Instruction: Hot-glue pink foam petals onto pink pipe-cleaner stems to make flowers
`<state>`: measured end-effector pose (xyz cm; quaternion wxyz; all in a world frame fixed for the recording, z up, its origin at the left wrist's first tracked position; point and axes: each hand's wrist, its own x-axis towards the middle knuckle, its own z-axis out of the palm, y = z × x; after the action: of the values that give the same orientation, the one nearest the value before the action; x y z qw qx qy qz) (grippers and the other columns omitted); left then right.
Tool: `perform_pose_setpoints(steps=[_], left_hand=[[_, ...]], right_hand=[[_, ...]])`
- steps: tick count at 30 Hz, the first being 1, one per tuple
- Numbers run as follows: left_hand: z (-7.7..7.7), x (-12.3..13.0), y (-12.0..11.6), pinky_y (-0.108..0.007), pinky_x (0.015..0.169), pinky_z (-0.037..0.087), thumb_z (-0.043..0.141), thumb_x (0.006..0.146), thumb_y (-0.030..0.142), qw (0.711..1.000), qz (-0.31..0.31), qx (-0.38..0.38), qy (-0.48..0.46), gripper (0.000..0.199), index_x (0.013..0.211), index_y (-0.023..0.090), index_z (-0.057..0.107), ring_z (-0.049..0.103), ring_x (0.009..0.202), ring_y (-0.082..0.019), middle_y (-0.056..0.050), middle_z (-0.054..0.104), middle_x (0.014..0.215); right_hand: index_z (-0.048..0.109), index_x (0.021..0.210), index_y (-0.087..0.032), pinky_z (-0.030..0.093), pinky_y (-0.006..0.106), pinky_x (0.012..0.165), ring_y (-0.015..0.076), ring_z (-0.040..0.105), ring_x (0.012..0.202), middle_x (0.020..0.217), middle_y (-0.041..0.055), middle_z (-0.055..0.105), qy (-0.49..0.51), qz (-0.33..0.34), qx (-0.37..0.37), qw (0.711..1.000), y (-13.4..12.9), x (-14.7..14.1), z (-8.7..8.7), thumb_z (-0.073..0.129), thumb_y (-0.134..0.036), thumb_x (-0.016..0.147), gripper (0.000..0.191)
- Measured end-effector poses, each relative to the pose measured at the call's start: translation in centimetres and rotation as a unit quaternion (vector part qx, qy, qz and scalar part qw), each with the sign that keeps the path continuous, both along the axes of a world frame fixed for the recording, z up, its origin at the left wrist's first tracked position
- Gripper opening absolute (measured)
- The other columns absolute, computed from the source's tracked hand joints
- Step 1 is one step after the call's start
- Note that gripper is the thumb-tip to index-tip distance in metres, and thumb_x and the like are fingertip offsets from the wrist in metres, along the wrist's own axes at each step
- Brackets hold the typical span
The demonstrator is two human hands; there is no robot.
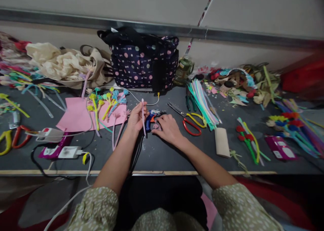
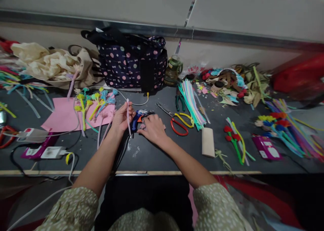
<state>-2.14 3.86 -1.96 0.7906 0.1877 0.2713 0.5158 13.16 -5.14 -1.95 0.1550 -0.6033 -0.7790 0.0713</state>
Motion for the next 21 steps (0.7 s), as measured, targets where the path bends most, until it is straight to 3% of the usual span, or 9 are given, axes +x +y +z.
perform_pose_setpoints(steps=[3,8,11,15,21], left_hand=[[-0.1,0.0,0.0,-0.017,0.056,0.049,0.067,0.081,0.025,1.000,0.002,0.000,0.005,0.014,0.084,0.011,0.065,0.051,0.046,-0.003,0.004,0.056,0.057],[-0.1,0.0,0.0,-0.018,0.057,0.049,0.067,0.081,0.024,1.000,0.004,0.007,-0.001,0.014,0.084,0.011,0.065,0.051,0.046,-0.003,0.004,0.055,0.057],[-0.2,0.1,0.0,-0.018,0.057,0.049,0.068,0.081,0.025,1.000,-0.001,0.005,0.003,0.014,0.083,0.011,0.065,0.051,0.046,-0.003,0.004,0.055,0.057],[-0.3,0.2,0.0,-0.019,0.056,0.049,0.068,0.080,0.024,1.000,0.001,0.017,0.007,0.014,0.084,0.010,0.066,0.051,0.046,-0.004,0.003,0.056,0.058],[-0.2,0.0,-0.1,-0.018,0.059,0.051,0.072,0.075,0.022,0.998,0.004,0.045,0.033,0.015,0.085,0.012,0.067,0.053,0.050,-0.003,0.002,0.061,0.065]], right_hand=[[0.062,0.111,-0.016,0.039,0.038,0.081,0.0293,0.046,0.101,0.106,0.0131,0.058,-0.024,-0.024,-0.002,0.999,0.5,-1.1,-0.8,0.063,-0.060,0.078,0.055],[0.064,0.103,-0.020,0.037,0.035,0.077,0.0272,0.046,0.098,0.101,0.0107,0.058,-0.041,-0.028,0.000,0.999,0.6,-0.6,-0.8,0.058,-0.039,0.088,0.025],[0.065,0.101,-0.020,0.037,0.035,0.077,0.0272,0.046,0.097,0.102,0.0112,0.059,-0.037,-0.036,0.005,0.999,0.4,0.5,-0.6,0.060,-0.037,0.087,0.023],[0.062,0.110,-0.018,0.039,0.035,0.082,0.0250,0.050,0.097,0.104,0.0105,0.060,0.026,-0.031,0.044,0.998,-0.1,1.1,0.1,0.057,-0.037,0.089,0.029],[0.060,0.106,-0.018,0.043,0.029,0.076,0.0186,0.058,0.086,0.099,0.0068,0.062,0.119,-0.023,0.048,0.992,-0.3,-0.7,1.1,0.049,-0.028,0.093,0.020]])
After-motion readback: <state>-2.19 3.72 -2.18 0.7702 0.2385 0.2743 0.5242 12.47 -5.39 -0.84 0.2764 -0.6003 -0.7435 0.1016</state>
